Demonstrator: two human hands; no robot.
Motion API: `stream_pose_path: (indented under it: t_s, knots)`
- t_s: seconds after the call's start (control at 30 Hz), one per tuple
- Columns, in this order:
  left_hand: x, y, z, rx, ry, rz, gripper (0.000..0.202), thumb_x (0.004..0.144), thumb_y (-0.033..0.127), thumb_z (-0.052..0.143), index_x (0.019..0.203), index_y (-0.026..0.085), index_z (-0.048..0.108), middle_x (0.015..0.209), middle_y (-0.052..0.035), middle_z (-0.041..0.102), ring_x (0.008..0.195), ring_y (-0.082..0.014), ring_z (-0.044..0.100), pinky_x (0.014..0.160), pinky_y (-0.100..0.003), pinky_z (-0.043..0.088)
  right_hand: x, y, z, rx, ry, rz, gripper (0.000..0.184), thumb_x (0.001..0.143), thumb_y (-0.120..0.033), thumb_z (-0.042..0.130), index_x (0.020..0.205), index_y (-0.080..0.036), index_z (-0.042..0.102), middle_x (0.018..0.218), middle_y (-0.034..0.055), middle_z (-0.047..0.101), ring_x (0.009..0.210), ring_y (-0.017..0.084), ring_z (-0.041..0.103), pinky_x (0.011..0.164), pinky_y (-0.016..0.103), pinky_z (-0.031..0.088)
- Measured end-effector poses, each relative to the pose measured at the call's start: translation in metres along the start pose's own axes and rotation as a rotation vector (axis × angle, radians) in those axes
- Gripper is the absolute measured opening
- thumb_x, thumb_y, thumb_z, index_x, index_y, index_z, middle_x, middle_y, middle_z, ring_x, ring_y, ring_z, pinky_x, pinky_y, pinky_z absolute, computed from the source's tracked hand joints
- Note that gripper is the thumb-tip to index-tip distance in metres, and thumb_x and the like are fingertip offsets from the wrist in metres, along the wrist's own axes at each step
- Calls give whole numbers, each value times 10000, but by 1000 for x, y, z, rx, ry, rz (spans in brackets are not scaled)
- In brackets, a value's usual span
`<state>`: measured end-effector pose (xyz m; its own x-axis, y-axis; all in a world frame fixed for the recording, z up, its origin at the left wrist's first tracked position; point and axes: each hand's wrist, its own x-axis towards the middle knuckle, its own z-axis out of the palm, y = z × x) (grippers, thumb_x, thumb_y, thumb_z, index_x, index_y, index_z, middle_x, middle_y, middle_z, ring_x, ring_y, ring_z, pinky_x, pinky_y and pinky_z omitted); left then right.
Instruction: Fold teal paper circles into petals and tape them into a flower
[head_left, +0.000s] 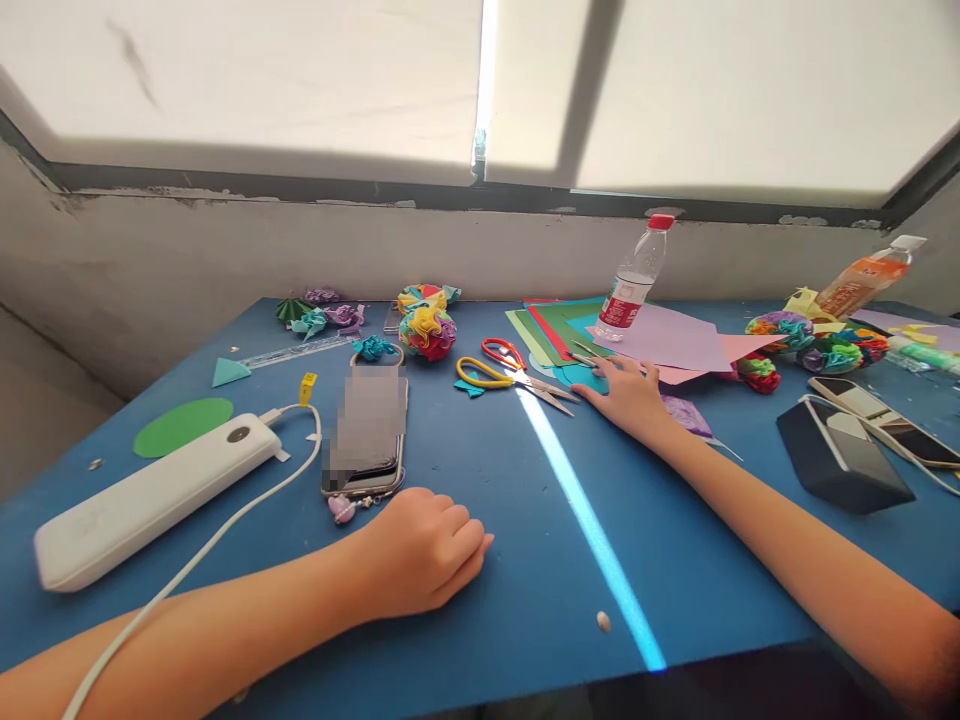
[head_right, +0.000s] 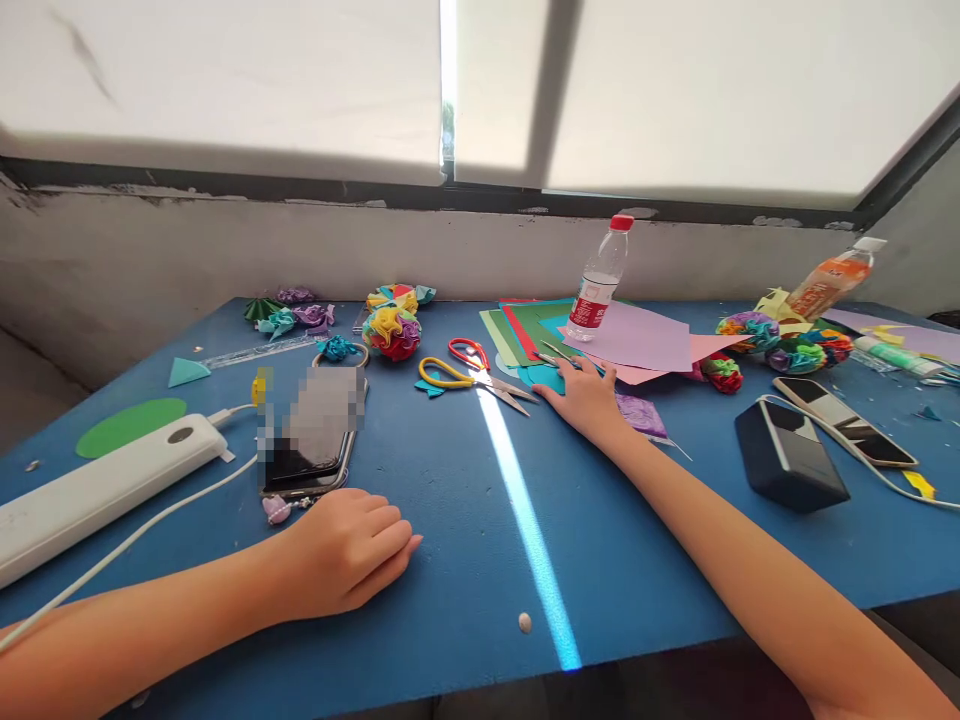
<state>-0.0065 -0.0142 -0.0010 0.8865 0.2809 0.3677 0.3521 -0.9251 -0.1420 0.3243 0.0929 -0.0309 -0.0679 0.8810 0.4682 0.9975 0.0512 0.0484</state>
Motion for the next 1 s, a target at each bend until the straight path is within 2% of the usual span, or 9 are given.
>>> stream_pose_path:
  t_s: [0.17,0.3,0.5,0.63,0.7,0.8,0.87,0.93,1.0]
  knots:
    - [0,1,3,4,-6,9,329,907,195,396,593,170,490,502,8,493,433,-128,443,426,-290,255,-2,-5,0,-58,108,-78,479,905,-470,365,1174,-120,551,978,163,665,1033,278,552,971,491,226]
    - [0,2,4,25,15,21,334,910,196,404,587,168,485,490,9,485,429,-123,445,421,-283,251,-3,-8,-3,-102,129,-167,425,913,-384,362,1165,-102,556,948,155,671,962,250,589,1002,469,215]
    - [0,5,6,99,56,74,331,902,216,450,574,169,463,473,16,479,425,-113,446,416,-266,260,-3,-4,-8,-92,134,-191,391,797,-261,453,1138,-106,566,952,144,676,956,254,603,1006,501,232]
    - [-1,7,6,116,96,106,341,892,232,472,557,171,459,466,21,467,409,-114,436,393,-268,250,-3,-9,-23,-98,245,-216,270,850,-195,411,910,-106,659,853,155,695,946,270,625,1021,518,219]
    - [-2,8,5,121,121,131,342,887,235,488,552,170,458,463,27,452,404,-111,428,387,-266,252,-11,-25,-36,-72,300,-228,266,878,-197,409,896,-113,661,874,152,699,960,271,628,1026,508,231]
    - [-3,10,2,132,156,165,340,881,236,504,551,174,453,459,37,422,396,-105,412,381,-262,252,-37,-69,-57,130,359,-467,217,875,-145,445,987,-151,631,984,116,692,1005,245,623,1031,474,264]
    - [-3,12,0,128,187,188,346,874,235,513,540,177,448,450,41,399,386,-106,401,370,-261,241,-58,-100,-69,250,200,-688,265,871,-97,433,1064,-190,588,975,63,700,1072,248,593,1050,517,206]
    - [-3,14,-2,106,215,232,352,866,237,529,529,175,449,448,40,392,376,-104,389,362,-259,238,-74,-121,-76,349,126,-767,281,868,-87,436,1081,-207,575,963,46,704,1066,239,596,1055,515,203]
    - [-3,15,-4,83,236,292,325,860,245,548,551,159,498,474,25,434,393,-107,418,369,-260,270,-82,-128,-78,428,94,-803,300,862,-77,439,1111,-196,558,955,49,705,1046,240,605,1058,526,199]
